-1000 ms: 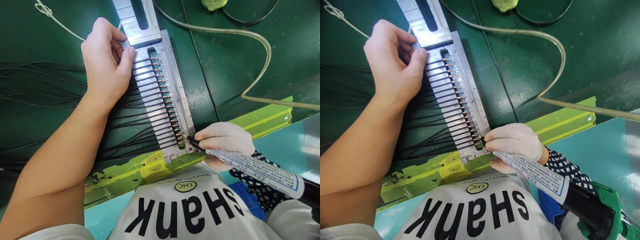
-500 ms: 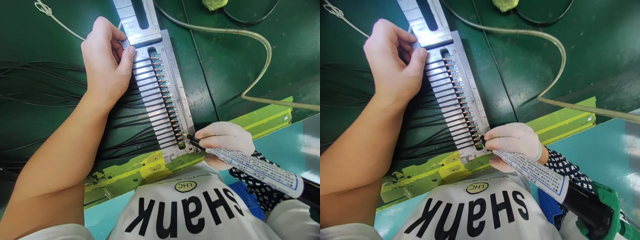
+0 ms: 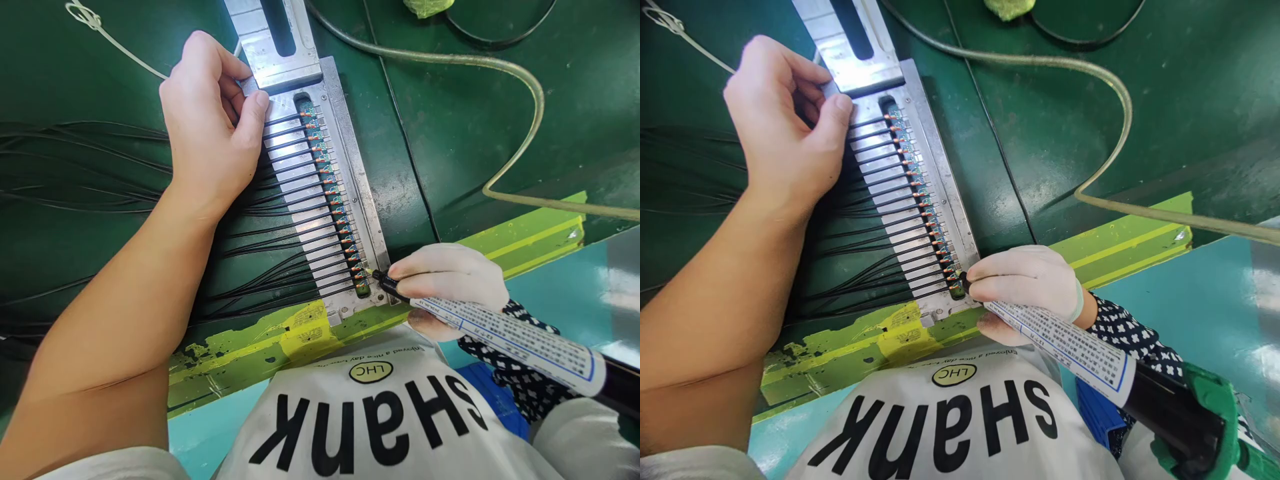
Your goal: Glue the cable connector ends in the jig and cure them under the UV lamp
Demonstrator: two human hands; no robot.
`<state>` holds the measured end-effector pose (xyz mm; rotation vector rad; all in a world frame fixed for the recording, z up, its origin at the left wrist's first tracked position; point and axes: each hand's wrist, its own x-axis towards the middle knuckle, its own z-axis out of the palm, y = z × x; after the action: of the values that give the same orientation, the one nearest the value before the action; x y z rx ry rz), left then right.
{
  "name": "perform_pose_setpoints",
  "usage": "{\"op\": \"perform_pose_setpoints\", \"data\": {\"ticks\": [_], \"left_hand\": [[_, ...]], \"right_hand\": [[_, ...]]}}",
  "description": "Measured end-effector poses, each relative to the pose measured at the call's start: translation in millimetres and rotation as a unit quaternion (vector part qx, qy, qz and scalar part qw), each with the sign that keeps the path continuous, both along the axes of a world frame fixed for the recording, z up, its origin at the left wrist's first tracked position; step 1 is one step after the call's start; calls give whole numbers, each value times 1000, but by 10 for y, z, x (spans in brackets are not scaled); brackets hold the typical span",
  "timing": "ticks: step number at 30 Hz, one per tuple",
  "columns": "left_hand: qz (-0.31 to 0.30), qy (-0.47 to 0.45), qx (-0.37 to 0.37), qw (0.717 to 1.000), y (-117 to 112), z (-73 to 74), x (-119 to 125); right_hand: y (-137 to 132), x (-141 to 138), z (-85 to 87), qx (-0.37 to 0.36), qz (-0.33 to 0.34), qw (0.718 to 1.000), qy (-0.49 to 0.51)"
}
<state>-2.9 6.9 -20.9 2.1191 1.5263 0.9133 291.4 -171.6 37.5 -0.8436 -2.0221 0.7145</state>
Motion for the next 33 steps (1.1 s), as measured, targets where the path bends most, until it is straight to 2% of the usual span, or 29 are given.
{"op": "perform_pose_setpoints", "data": {"ticks": [8, 10, 17, 25, 30, 33], "left_hand": [[-24, -75, -85, 993, -145, 211, 19], [-14, -60, -78, 995, -135, 198, 23], [6, 3, -23, 1000, -14, 0, 9], [14, 1, 27, 1000, -47, 32, 22], [2, -9, 32, 999, -41, 19, 24], [3, -8, 16, 1000, -42, 26, 28]], "right_hand": [[-28, 0, 11, 1, -3, 1000, -2], [-29, -1, 10, 0, -4, 1000, -3], [-17, 18, 8, 4, 5, 1000, -4], [-123, 61, 13, 31, -6, 999, 25], [-139, 46, 81, -10, 21, 998, -66], [-121, 26, 96, -6, 16, 998, -66]]}}
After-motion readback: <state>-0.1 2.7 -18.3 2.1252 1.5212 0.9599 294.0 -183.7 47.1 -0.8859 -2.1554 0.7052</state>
